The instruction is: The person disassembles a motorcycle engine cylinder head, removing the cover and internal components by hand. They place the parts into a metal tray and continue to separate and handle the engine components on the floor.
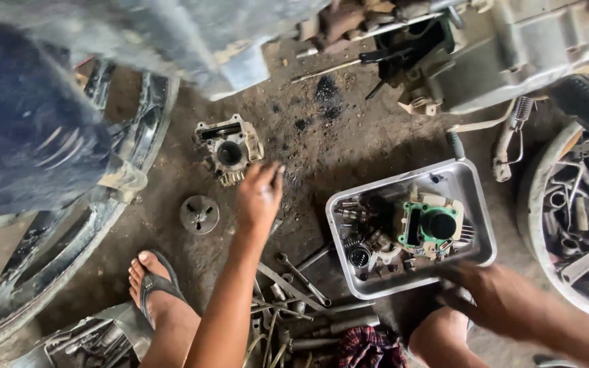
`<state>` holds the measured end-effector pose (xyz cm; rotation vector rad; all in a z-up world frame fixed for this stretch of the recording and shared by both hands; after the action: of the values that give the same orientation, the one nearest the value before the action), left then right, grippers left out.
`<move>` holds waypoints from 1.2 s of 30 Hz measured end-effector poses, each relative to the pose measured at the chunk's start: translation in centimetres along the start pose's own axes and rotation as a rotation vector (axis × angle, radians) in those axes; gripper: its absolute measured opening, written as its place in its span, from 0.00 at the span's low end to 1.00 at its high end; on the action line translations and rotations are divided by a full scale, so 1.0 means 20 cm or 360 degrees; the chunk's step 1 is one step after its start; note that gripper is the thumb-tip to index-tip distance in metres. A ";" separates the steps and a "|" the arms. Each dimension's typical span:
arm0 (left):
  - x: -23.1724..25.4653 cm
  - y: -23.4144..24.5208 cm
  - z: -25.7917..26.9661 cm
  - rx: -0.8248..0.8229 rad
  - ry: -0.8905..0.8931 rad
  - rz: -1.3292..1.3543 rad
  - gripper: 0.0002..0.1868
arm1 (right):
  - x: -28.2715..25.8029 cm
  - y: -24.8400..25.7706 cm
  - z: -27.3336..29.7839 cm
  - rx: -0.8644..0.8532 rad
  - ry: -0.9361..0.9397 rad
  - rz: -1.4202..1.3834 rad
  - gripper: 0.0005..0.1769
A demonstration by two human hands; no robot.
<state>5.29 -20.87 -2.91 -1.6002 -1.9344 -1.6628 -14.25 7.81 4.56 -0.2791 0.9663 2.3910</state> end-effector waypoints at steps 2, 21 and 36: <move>-0.02 -0.12 0.04 -0.0239 0.0172 -0.0084 0.07 | 0.06 -0.09 0.07 0.0433 -0.0041 -0.0356 0.17; -0.02 -0.27 -0.01 -0.0621 0.1459 0.0619 0.19 | 0.34 -0.46 0.18 0.0705 0.0068 -0.0309 0.17; -0.26 -0.49 0.04 -0.0710 0.0264 -0.0593 0.10 | 0.45 -0.49 0.20 0.0623 0.0038 -0.0176 0.26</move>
<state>0.66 -21.70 -12.90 -1.2043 -1.9624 -2.4305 -16.27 20.01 -1.71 -0.2070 1.3635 2.0495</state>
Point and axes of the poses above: each hand's wrist, its own z-axis away from the middle knuckle, its own y-axis out of the back of the hand, x = y × z, the point moved 3 cm from there along -z, towards the middle knuckle, and after that the axes turned 5 degrees about y, right-handed, at the moved point
